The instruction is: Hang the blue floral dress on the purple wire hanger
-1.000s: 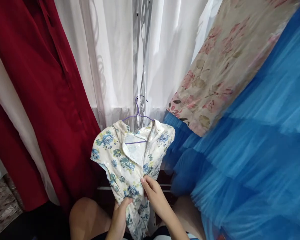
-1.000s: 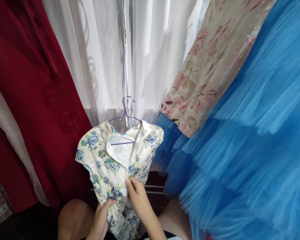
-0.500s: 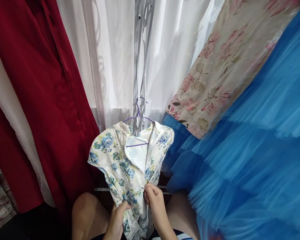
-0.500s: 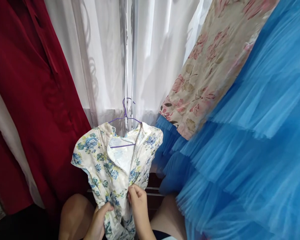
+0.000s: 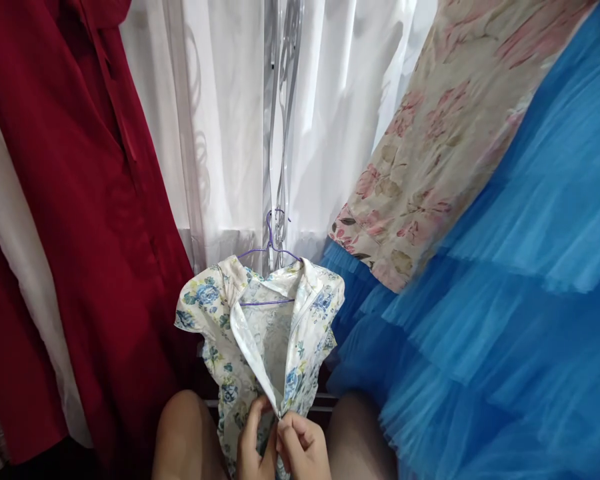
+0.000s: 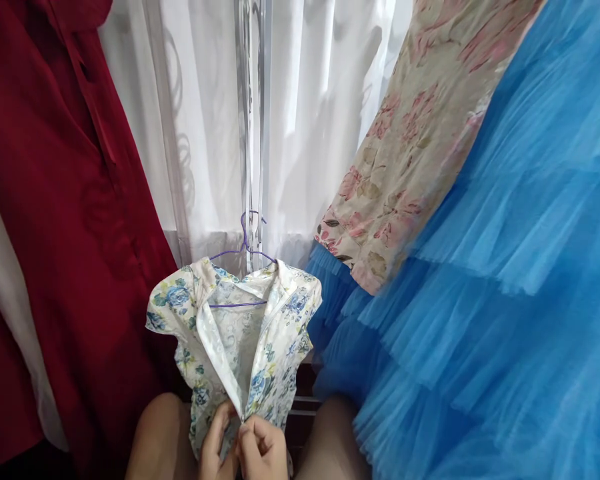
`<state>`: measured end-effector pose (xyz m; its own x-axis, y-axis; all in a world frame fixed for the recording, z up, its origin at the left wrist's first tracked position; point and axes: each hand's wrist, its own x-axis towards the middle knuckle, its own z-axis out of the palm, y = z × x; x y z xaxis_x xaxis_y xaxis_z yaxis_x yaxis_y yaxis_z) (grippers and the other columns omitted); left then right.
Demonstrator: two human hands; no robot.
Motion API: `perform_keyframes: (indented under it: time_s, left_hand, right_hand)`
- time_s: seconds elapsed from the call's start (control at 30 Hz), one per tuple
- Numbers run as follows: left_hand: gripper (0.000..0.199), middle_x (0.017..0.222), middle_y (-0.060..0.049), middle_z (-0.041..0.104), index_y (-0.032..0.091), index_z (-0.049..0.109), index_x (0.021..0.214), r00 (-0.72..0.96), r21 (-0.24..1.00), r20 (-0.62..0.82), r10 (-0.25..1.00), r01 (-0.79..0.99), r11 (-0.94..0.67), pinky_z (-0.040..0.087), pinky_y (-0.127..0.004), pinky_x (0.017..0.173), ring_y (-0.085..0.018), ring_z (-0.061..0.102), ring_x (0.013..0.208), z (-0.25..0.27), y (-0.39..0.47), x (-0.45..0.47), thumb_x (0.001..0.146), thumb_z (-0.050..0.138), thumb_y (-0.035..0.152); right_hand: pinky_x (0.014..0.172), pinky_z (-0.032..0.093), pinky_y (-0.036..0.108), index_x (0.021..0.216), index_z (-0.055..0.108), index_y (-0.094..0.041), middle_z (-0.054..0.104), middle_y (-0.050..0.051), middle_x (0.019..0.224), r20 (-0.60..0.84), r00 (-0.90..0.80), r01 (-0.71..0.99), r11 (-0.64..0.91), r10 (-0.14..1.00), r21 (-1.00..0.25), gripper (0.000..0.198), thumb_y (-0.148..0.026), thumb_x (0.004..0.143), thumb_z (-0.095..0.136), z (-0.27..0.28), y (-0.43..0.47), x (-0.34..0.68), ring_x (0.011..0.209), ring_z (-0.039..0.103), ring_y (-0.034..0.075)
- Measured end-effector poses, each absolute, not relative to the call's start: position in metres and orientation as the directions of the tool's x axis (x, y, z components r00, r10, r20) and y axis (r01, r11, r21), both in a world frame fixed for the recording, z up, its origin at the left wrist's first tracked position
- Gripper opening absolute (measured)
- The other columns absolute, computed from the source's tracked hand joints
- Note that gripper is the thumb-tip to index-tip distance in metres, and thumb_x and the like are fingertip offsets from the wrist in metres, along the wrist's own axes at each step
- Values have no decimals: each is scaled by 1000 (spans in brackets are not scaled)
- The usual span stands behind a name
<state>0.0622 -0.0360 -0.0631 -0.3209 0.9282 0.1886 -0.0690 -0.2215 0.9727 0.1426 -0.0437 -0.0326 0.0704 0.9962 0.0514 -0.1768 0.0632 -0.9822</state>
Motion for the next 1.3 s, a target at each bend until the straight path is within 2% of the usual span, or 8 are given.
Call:
perform_keyframes:
  time_s: [0.23,0.6,0.77,0.87,1.0,1.1,1.2,1.3]
  left_hand:
    - [29,68,-7,65,22,66,70,-106,928,365,925,120,-352,49,-32,71,-24,62,69,-43,-34,51,85,58,46]
    - [17,77,-5,63,19,60,80,137,914,290,947,253,-316,44,-28,74,-22,60,78,-40,-24,33,89,54,32]
    - [15,79,-6,64,19,63,80,92,914,312,946,244,-325,46,-31,77,-23,62,79,-44,4,28,87,57,31]
    - [19,104,-11,66,19,67,99,33,883,401,915,253,-396,48,-33,82,-27,62,98,-15,18,23,86,60,31]
    - [38,132,-11,55,25,55,132,-68,692,699,712,317,-649,49,-35,91,-23,57,113,87,32,13,94,52,26]
    - [33,139,-7,53,26,60,127,49,431,861,507,461,-776,40,-38,106,-22,48,129,166,50,3,97,47,20]
    - [24,121,-5,66,24,67,111,284,294,831,478,505,-811,41,-38,103,-21,57,116,203,72,-1,97,48,19]
    - [18,93,-4,68,20,67,91,333,320,791,513,489,-811,47,-32,83,-19,62,90,203,82,6,96,49,21]
  right_hand:
    - [40,15,22,62,55,-17,40,-6,37,42,4,-311,42,999,-950,46,-57,84,55,-3,-42,148,35,25,7]
    - [38,12,21,65,59,-14,45,-6,41,254,43,-345,253,966,-904,18,-28,74,51,194,91,153,35,23,4]
    - [39,17,20,64,59,-14,48,-4,41,327,89,-310,338,941,-889,17,-24,75,50,203,97,149,36,31,5]
    - [41,20,20,65,61,-14,49,-4,40,383,79,-254,390,921,-885,22,-26,79,51,184,91,148,37,34,6]
    - [44,27,22,63,61,-15,49,-5,40,458,76,-165,464,886,-870,25,-29,83,53,165,88,144,39,36,8]
    - [46,30,23,64,61,-16,50,-4,41,505,59,-124,508,861,-852,27,-31,86,53,165,81,143,40,39,9]
    - [47,32,24,68,61,-17,52,-4,44,546,35,-99,547,837,-831,28,-31,90,51,170,73,147,42,42,10]
    - [48,32,24,67,59,-18,51,-4,45,571,38,-56,572,820,-818,28,-31,90,51,172,71,153,43,43,11]
